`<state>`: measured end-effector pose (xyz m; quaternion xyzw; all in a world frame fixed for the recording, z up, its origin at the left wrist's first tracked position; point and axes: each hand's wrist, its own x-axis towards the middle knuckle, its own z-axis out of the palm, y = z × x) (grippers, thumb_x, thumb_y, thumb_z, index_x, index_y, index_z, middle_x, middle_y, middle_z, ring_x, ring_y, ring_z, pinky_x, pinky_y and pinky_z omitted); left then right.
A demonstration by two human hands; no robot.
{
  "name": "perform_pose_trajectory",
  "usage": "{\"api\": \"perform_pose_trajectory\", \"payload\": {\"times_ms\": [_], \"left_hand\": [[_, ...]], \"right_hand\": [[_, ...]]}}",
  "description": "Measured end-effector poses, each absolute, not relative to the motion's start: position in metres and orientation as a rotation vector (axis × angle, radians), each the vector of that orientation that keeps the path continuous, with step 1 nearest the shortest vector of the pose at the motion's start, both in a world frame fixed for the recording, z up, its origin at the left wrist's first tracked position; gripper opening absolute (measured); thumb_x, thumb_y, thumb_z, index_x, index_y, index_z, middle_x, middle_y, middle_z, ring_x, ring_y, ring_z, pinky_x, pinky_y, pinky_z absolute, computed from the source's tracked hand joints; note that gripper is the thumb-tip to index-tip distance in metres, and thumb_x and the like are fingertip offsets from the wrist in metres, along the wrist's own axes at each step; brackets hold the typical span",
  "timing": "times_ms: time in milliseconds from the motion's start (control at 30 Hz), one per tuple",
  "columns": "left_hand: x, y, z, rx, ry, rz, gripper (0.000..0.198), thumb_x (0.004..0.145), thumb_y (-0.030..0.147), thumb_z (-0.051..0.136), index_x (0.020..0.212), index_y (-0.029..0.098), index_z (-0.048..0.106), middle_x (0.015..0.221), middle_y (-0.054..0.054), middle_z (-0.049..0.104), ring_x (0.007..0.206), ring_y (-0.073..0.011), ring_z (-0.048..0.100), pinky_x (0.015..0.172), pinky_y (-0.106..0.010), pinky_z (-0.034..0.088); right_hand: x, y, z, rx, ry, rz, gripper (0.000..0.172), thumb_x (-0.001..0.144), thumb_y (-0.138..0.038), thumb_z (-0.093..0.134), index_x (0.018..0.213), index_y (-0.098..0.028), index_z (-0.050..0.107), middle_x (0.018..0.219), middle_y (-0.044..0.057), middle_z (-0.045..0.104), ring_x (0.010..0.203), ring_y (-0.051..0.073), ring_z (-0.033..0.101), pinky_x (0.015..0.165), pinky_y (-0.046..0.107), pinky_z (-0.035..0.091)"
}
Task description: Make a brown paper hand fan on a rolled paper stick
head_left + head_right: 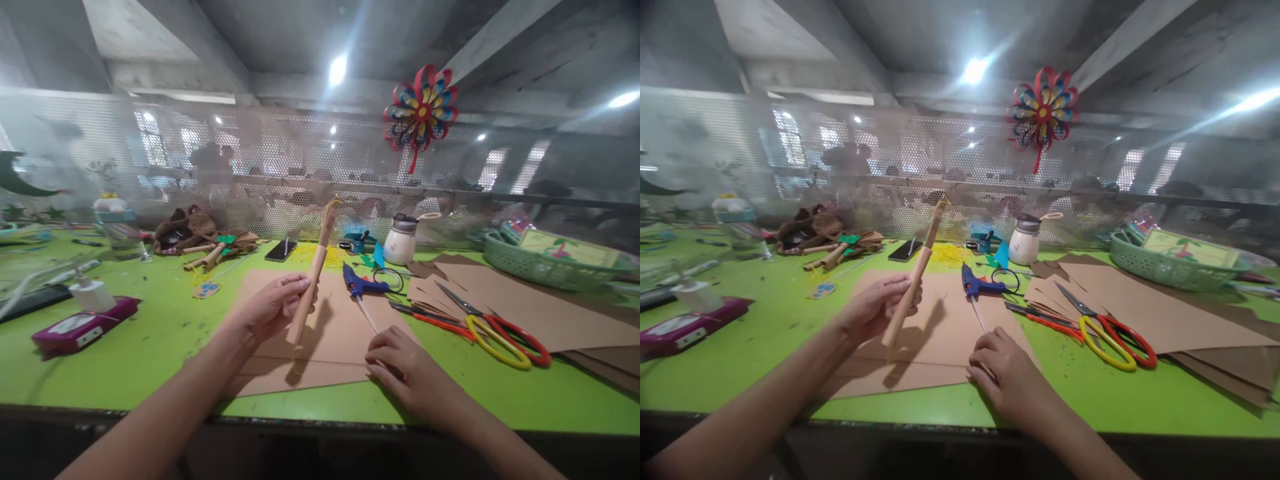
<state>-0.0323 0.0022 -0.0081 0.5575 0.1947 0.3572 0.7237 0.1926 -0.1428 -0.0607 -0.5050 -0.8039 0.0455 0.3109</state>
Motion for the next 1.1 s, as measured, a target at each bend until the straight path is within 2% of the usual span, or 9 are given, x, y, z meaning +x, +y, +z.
{"api": "perform_pose_trajectory", "payload": {"times_ms": [200,433,567,767,900,1100], "left_hand": [[-0.030,-0.001,-0.008,1.104,0.364,0.871,0.016,0.079,0.024,0.068,0.088,0.012,0.061,0.079,-0.003,0.063,0.071,-0.0105,0.060,0.070,-0.024,0.049],[-0.030,-0.005,-0.006,1.051,0.338,0.927,0.019,0.079,0.022,0.067,0.093,0.013,0.059,0.085,-0.003,0.062,0.073,-0.0113,0.061,0.072,-0.025,0.050],[-0.030,-0.006,-0.007,1.038,0.352,0.955,0.016,0.081,0.022,0.066,0.091,0.014,0.058,0.083,-0.003,0.063,0.072,-0.0111,0.060,0.072,-0.026,0.050],[-0.026,-0.009,-0.010,1.012,0.354,0.966,0.020,0.078,0.025,0.069,0.088,0.013,0.058,0.078,-0.002,0.061,0.068,-0.0095,0.058,0.067,-0.022,0.048],[-0.023,-0.011,-0.011,0.991,0.336,0.963,0.020,0.078,0.026,0.070,0.086,0.014,0.056,0.077,-0.001,0.060,0.068,-0.0096,0.058,0.066,-0.022,0.048],[-0.020,-0.017,-0.010,0.985,0.342,0.957,0.015,0.081,0.024,0.066,0.084,0.013,0.056,0.077,-0.003,0.062,0.067,-0.0097,0.058,0.067,-0.023,0.048]], "right_hand": [[0.178,-0.130,-0.037,-1.212,-2.086,0.319,0.017,0.086,-0.015,0.054,0.077,-0.017,0.067,0.081,0.006,0.066,0.078,0.016,0.060,0.071,0.029,0.047],[0.151,-0.100,-0.017,-1.195,-1.988,0.532,0.023,0.087,-0.021,0.051,0.071,-0.015,0.066,0.071,0.003,0.065,0.066,0.014,0.057,0.062,0.025,0.043],[0.142,-0.086,-0.022,-1.169,-1.931,0.743,0.032,0.090,-0.028,0.048,0.067,-0.015,0.066,0.066,0.001,0.062,0.061,0.012,0.053,0.057,0.024,0.040],[0.135,-0.073,-0.039,-0.933,-1.541,1.322,0.055,0.083,-0.061,0.049,0.070,-0.012,0.069,0.063,0.005,0.062,0.059,0.014,0.056,0.063,0.028,0.045],[0.129,-0.076,-0.049,-0.857,-1.354,1.552,0.056,0.084,-0.060,0.051,0.070,-0.008,0.069,0.062,0.007,0.061,0.055,0.012,0.054,0.058,0.026,0.042],[0.123,-0.079,-0.058,-0.787,-1.355,1.658,0.056,0.084,-0.060,0.050,0.067,-0.009,0.067,0.061,0.008,0.060,0.054,0.014,0.055,0.056,0.027,0.041]]}}
